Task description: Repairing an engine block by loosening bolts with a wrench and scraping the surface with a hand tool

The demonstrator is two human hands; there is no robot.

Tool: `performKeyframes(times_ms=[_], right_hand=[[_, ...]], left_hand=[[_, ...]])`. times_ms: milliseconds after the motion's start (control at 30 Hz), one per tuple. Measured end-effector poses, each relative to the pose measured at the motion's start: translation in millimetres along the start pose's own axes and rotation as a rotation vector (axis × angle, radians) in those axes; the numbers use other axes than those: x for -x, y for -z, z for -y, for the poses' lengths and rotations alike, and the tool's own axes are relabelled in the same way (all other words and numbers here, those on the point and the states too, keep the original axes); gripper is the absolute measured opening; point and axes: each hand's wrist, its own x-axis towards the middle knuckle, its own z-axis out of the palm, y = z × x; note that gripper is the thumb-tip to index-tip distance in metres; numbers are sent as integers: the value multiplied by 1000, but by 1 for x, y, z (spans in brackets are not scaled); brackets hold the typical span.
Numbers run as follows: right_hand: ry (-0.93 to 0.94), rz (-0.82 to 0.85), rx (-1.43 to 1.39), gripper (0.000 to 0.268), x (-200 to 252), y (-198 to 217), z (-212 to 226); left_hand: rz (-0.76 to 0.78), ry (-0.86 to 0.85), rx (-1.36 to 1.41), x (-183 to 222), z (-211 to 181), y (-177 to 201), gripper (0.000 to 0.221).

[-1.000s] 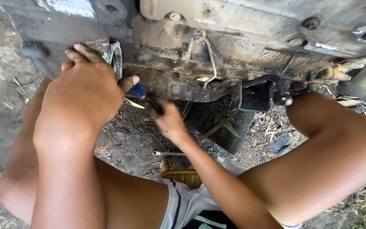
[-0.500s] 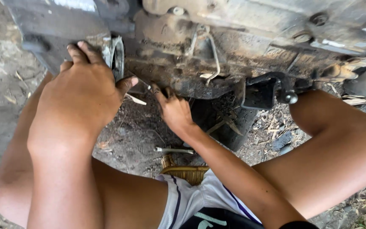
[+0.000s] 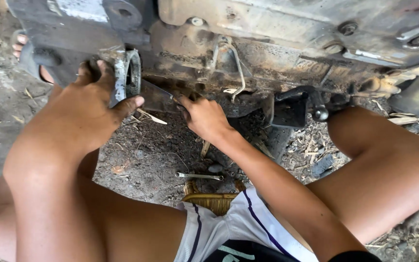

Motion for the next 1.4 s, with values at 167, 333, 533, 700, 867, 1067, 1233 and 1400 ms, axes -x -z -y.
performKeyframes(times_ms=[167,333,533,700,867,1067,1233,1400], right_hand=[[6,-4,105,71,1,-6,-3],[-25,110,-68,60,-4,9,6],[-98,159,-176,66,-6,20,3],[120,-164,159,68,-4,-24,-16],[-105,122,-169,45,-7,6,10],[37,-22,55,55,-5,-3,-5],[201,-313,209,72,-8,-52,-33],[140,-207,264,71,-4,-34,-18]], left_hand=[[-82,12,-209,0,-12,5,99],[62,190,28,-4,-44,45,76],[84,60,-108,9,-36,41,55],[86,320,88,15,-40,64,72],[-611,305,-237,-9,11,27,117],[-605,-113,23,-60,37,27,131],[-702,-160,32,-55,32,32,104],[-679,-133,-119,-58,46,21,88]])
